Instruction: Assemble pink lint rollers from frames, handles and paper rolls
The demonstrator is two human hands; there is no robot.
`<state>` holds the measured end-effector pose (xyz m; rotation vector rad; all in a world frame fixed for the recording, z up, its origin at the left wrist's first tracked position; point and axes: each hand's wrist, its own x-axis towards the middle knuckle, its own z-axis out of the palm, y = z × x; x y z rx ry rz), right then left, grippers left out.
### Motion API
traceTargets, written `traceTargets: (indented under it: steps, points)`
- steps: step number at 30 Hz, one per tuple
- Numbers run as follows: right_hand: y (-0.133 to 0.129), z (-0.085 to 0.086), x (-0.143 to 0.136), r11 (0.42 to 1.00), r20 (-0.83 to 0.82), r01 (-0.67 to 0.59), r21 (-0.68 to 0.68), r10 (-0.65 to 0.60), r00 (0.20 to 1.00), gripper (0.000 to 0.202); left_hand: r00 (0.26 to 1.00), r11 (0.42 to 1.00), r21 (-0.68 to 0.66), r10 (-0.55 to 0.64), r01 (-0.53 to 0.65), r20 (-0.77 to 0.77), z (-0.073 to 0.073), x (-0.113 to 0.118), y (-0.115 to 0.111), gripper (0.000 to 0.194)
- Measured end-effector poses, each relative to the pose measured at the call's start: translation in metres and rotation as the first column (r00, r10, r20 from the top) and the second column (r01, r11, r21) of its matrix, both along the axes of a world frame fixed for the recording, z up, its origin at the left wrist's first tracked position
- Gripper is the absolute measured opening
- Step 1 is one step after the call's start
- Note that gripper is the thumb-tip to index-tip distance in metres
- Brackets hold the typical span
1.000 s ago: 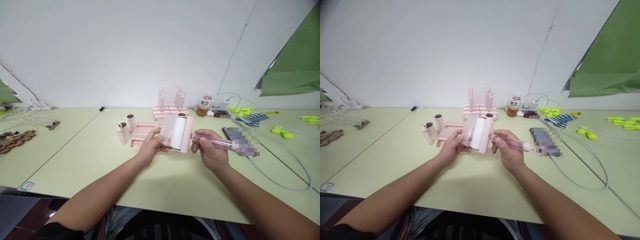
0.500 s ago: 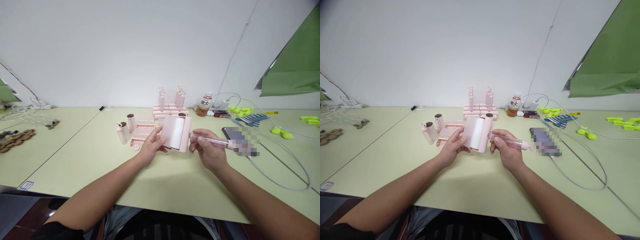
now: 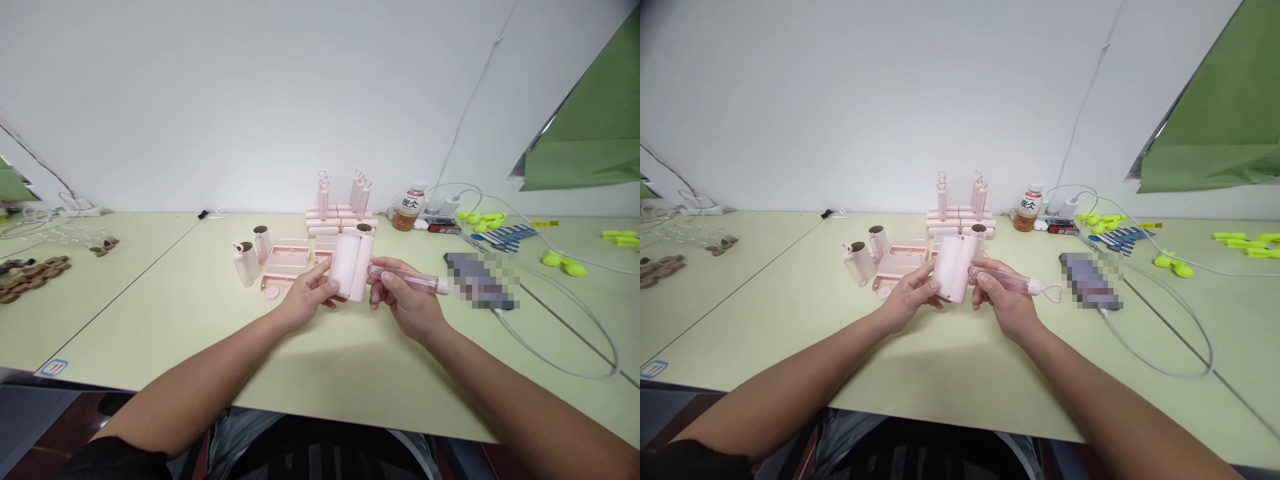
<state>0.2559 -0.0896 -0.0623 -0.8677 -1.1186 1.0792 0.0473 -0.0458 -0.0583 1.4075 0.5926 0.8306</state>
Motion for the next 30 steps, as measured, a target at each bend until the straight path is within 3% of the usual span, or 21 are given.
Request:
traceTargets:
  steps: [5, 8, 10, 12, 15, 17, 20, 23, 25, 27, 30]
  points:
    - [-0.001, 0.001, -0.004, 0.999, -0.007, 0.021, -0.026, -0.021, 1.000, 0.035, 0.999, 0.999, 0.036, -0.005, 0.007, -0.053, 0.001, 0.001, 0.000, 0.066]
    - [-0.003, 0.003, -0.006, 0.999, 0.056, 0.036, -0.011, -0.035, 0.998, 0.036, 0.985, 0.971, 0.203, 0.148, -0.127, -0.091, 0.007, -0.003, 0.002, 0.053]
    - [-0.005, 0.004, -0.008, 0.999, 0.129, 0.042, 0.005, -0.042, 0.991, 0.036, 0.938, 0.876, 0.405, 0.330, -0.262, -0.106, 0.015, -0.007, 0.002, 0.046]
    - [-0.008, 0.007, -0.009, 0.999, 0.209, 0.036, 0.022, -0.039, 0.977, 0.033, 0.887, 0.717, 0.640, 0.446, -0.277, -0.116, 0.027, -0.009, -0.003, 0.039]
    - [-0.012, 0.011, -0.011, 1.000, 0.290, 0.003, 0.019, -0.009, 0.957, 0.028, 0.865, 0.506, 0.862, 0.435, -0.004, -0.251, 0.046, -0.004, -0.017, 0.027]
    - [-0.014, 0.012, -0.013, 1.000, 0.295, -0.026, 0.017, 0.020, 0.955, 0.028, 0.813, 0.449, 0.874, 0.428, 0.187, -0.395, 0.055, 0.006, -0.027, 0.025]
    - [-0.015, 0.013, -0.015, 0.997, 0.272, -0.071, 0.035, 0.059, 0.960, 0.030, 0.745, 0.454, 0.847, 0.455, 0.277, -0.487, 0.063, 0.022, -0.033, 0.021]
    - [-0.014, 0.012, -0.014, 0.992, 0.258, -0.111, 0.063, 0.091, 0.962, 0.029, 0.764, 0.476, 0.843, 0.436, 0.252, -0.475, 0.069, 0.034, -0.029, 0.009]
    - [-0.015, 0.013, -0.012, 0.985, 0.245, -0.141, 0.097, 0.114, 0.963, 0.029, 0.790, 0.498, 0.841, 0.419, 0.214, -0.449, 0.076, 0.038, -0.022, 0.013]
    - [-0.015, 0.015, -0.009, 0.978, 0.216, -0.150, 0.142, 0.117, 0.969, 0.028, 0.790, 0.551, 0.816, 0.418, 0.172, -0.449, 0.089, 0.037, -0.011, 0.018]
    - [-0.016, 0.017, -0.003, 0.975, 0.158, -0.091, 0.202, 0.059, 0.986, 0.027, 0.739, 0.660, 0.749, 0.475, 0.060, -0.478, 0.121, 0.025, 0.016, 0.018]
